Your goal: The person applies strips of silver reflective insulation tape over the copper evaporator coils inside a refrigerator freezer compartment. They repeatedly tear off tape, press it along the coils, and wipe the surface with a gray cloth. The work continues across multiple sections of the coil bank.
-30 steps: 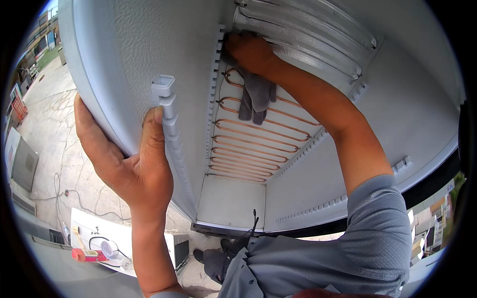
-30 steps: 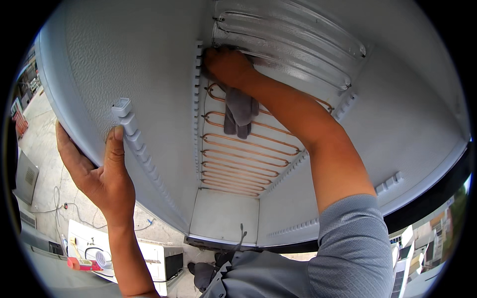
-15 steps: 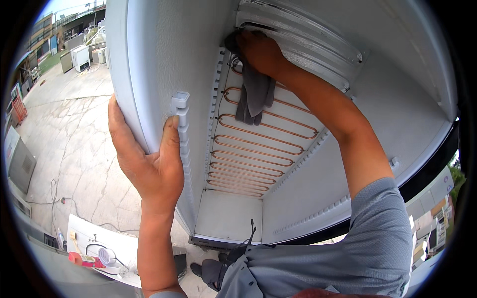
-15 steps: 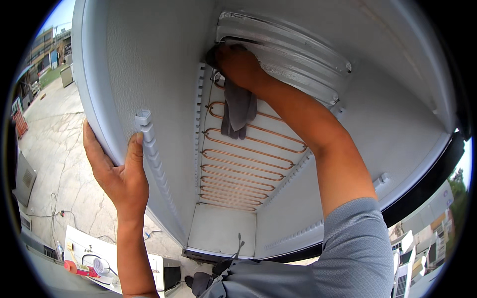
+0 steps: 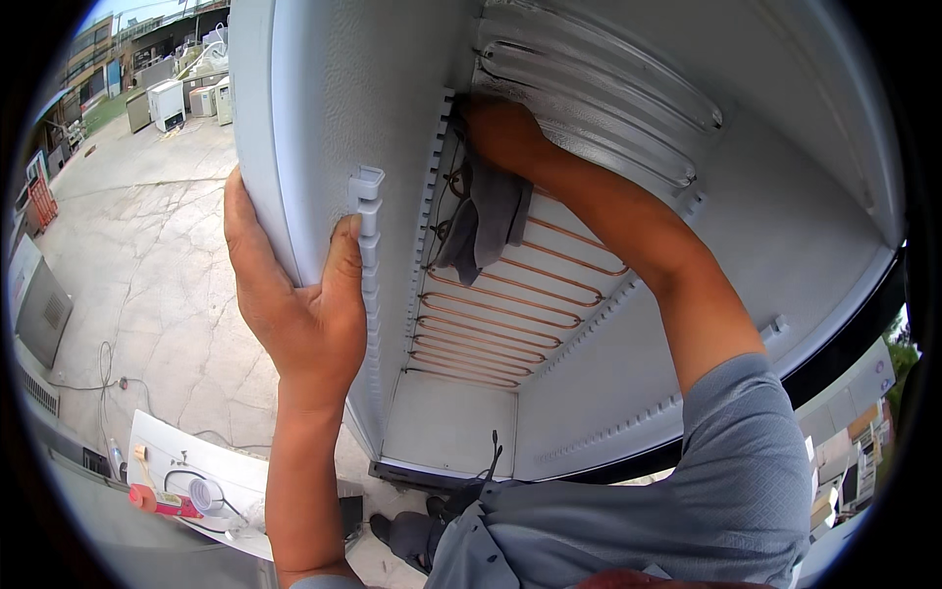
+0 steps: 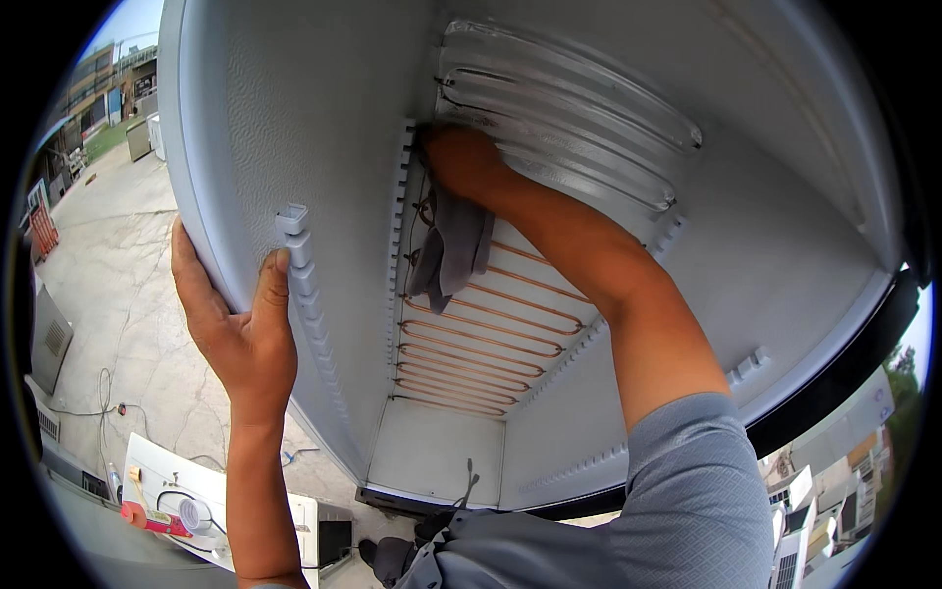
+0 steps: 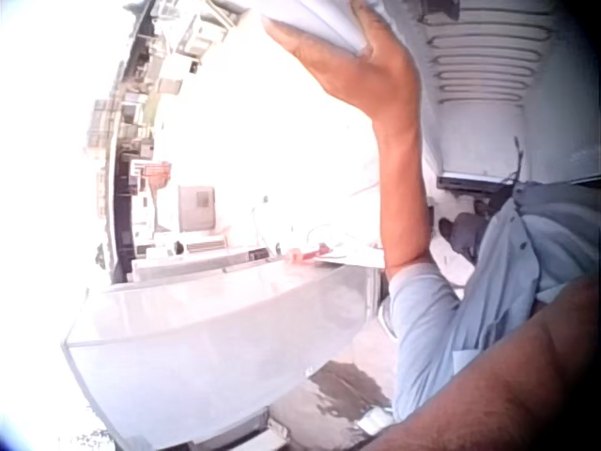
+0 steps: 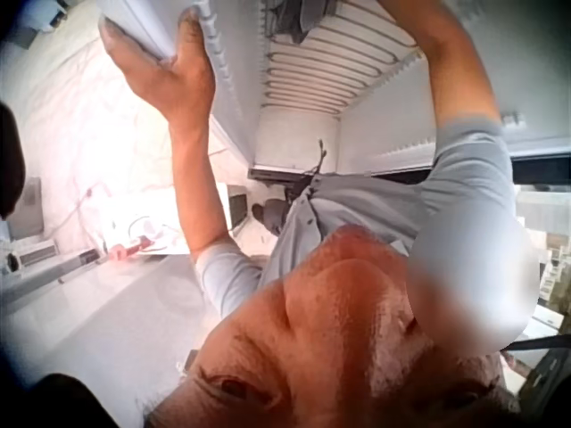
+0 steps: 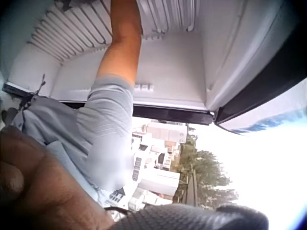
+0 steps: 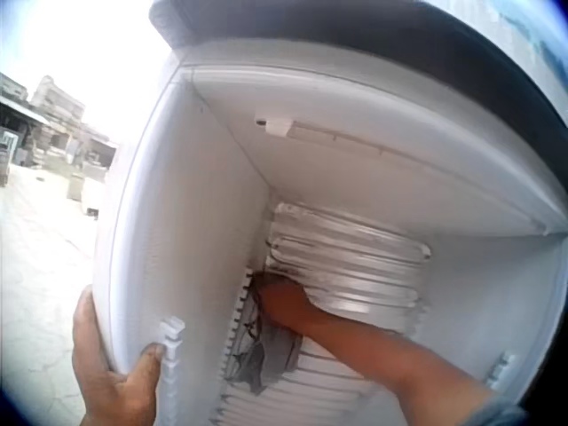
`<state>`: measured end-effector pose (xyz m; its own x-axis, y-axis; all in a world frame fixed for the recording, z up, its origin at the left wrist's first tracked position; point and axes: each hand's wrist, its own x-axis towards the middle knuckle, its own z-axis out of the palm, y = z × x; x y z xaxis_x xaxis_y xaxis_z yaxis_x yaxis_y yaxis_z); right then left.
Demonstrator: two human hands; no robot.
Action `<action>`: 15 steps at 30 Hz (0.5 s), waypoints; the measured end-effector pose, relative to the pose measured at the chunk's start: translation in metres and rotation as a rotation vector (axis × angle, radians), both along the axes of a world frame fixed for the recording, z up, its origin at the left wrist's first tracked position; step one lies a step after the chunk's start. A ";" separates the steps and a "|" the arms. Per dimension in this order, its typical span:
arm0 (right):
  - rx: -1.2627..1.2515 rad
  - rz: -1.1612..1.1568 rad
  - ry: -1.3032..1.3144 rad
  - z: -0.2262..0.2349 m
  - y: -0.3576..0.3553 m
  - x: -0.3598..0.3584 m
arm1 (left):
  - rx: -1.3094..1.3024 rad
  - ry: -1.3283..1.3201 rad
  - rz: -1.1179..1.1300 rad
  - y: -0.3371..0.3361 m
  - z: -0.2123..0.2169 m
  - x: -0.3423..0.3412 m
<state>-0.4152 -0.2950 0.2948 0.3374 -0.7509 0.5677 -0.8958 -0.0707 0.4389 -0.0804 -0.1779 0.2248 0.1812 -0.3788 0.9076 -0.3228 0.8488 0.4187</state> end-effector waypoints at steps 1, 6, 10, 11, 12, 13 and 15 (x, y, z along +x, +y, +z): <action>-0.077 0.005 0.025 0.009 -0.007 -0.013 | -0.013 -0.011 0.014 0.001 0.001 -0.001; -0.192 -0.059 -0.010 0.004 0.002 -0.008 | 0.018 -0.013 -0.006 0.002 0.002 0.000; -0.134 -0.035 0.035 -0.016 0.015 -0.018 | -0.014 -0.002 -0.017 0.000 0.000 0.001; -0.092 -0.052 0.054 -0.011 0.021 -0.018 | -0.027 -0.003 -0.015 0.000 0.000 0.001; -0.097 -0.017 0.081 -0.007 0.026 -0.022 | -0.035 0.002 -0.022 0.000 0.001 0.001; -0.103 0.018 0.107 -0.003 0.033 -0.030 | -0.043 0.006 -0.028 0.000 0.001 0.001; -0.119 -0.021 0.132 0.003 0.048 -0.049 | -0.064 0.012 -0.032 -0.001 0.004 -0.002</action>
